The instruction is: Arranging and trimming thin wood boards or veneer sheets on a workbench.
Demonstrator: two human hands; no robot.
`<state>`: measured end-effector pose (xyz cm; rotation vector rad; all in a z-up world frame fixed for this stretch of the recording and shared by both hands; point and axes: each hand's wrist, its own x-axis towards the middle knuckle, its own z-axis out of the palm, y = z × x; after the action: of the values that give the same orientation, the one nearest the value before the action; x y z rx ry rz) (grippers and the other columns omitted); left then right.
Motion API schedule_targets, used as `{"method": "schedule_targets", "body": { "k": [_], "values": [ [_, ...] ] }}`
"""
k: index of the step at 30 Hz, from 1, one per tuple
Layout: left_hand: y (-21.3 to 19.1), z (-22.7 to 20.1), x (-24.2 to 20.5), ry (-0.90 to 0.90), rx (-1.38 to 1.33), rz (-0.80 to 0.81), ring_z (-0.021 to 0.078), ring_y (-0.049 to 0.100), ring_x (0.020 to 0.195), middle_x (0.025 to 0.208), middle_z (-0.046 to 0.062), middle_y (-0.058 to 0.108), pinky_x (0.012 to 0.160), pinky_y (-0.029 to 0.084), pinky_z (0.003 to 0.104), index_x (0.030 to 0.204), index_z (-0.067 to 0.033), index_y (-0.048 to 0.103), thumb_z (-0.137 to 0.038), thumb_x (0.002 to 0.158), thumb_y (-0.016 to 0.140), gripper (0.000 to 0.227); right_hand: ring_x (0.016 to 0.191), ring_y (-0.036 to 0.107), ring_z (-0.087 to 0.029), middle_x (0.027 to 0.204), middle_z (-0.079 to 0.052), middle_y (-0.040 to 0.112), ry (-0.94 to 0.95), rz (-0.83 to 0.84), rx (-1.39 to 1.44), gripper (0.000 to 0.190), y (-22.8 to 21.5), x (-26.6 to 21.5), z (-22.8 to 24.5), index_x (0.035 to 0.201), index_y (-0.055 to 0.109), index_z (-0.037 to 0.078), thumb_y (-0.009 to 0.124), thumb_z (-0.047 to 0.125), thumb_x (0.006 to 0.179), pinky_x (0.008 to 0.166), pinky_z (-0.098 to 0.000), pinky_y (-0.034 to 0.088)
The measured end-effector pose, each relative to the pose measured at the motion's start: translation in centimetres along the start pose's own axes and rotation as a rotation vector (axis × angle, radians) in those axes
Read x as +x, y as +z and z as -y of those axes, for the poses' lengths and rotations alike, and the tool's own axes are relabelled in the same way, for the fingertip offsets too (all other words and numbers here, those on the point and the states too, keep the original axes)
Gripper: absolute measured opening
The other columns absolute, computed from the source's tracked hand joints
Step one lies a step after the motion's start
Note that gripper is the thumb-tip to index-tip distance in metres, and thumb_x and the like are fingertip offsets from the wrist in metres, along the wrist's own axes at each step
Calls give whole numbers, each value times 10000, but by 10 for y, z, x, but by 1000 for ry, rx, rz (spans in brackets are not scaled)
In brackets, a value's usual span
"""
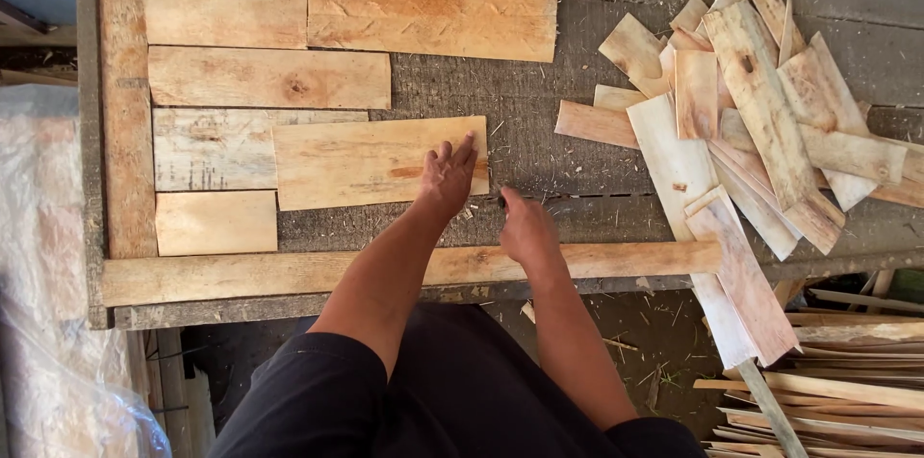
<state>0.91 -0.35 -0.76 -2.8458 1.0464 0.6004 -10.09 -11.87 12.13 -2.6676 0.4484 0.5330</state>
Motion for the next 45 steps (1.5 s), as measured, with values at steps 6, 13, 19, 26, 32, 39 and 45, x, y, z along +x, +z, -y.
{"method": "schedule_targets", "body": {
  "k": [6, 13, 19, 26, 32, 39, 45],
  "values": [
    [-4, -2, -2, 9, -13, 68, 377, 309, 1462, 1725, 63, -2, 1039, 430, 515, 1619, -121, 238, -139, 967, 558, 727, 1036, 729, -363, 1215, -186, 720, -6, -245, 291, 530, 32, 52, -15, 1508, 454, 127, 543, 43, 992, 883, -465, 585],
    [-19, -1, -7, -5, -25, 101, 354, 330, 1461, 1740, 43, 8, 1001, 458, 475, 1631, -127, 229, -133, 966, 570, 748, 1098, 700, -396, 1271, -220, 686, -95, -316, 269, 530, 49, 86, -10, 1508, 457, 101, 569, 39, 994, 948, -465, 564],
    [1, -1, -1, -6, -22, 33, 354, 335, 1449, 1729, 39, 38, 1002, 439, 484, 1612, -147, 273, -150, 948, 588, 734, 1103, 702, -404, 1288, -240, 679, -179, -361, 289, 589, 59, 87, -15, 1530, 429, 60, 539, -38, 959, 953, -462, 568],
    [-7, -1, -4, -3, -28, 38, 342, 359, 1434, 1735, 38, 53, 973, 449, 464, 1620, -144, 275, -133, 936, 603, 759, 1079, 706, -393, 1255, -233, 683, -99, -328, 242, 589, 57, 86, -6, 1532, 437, 76, 534, -35, 962, 904, -462, 585],
    [-24, 0, -11, 7, -12, 142, 366, 266, 1497, 1734, 52, -50, 1067, 409, 496, 1645, -158, 174, -108, 937, 619, 838, 1038, 729, -365, 1222, -221, 703, -110, -353, 238, 590, 69, 93, -13, 1547, 419, 89, 538, -26, 980, 839, -436, 620],
    [-1, -1, 3, 6, -20, 130, 380, 224, 1529, 1732, 61, -89, 1126, 372, 541, 1652, -146, 139, -123, 977, 585, 809, 1033, 736, -357, 1214, -220, 714, -163, -390, 229, 597, 76, 97, -18, 1544, 421, 81, 549, -29, 971, 853, -412, 635],
    [-17, -1, -4, 3, -23, 161, 369, 227, 1537, 1739, 53, -83, 1118, 387, 528, 1656, -144, 146, -150, 969, 614, 832, 1028, 731, -357, 1234, -218, 700, -125, -370, 227, 587, 72, 94, -14, 1537, 426, 86, 563, -15, 975, 836, -404, 636]
  ]
}}
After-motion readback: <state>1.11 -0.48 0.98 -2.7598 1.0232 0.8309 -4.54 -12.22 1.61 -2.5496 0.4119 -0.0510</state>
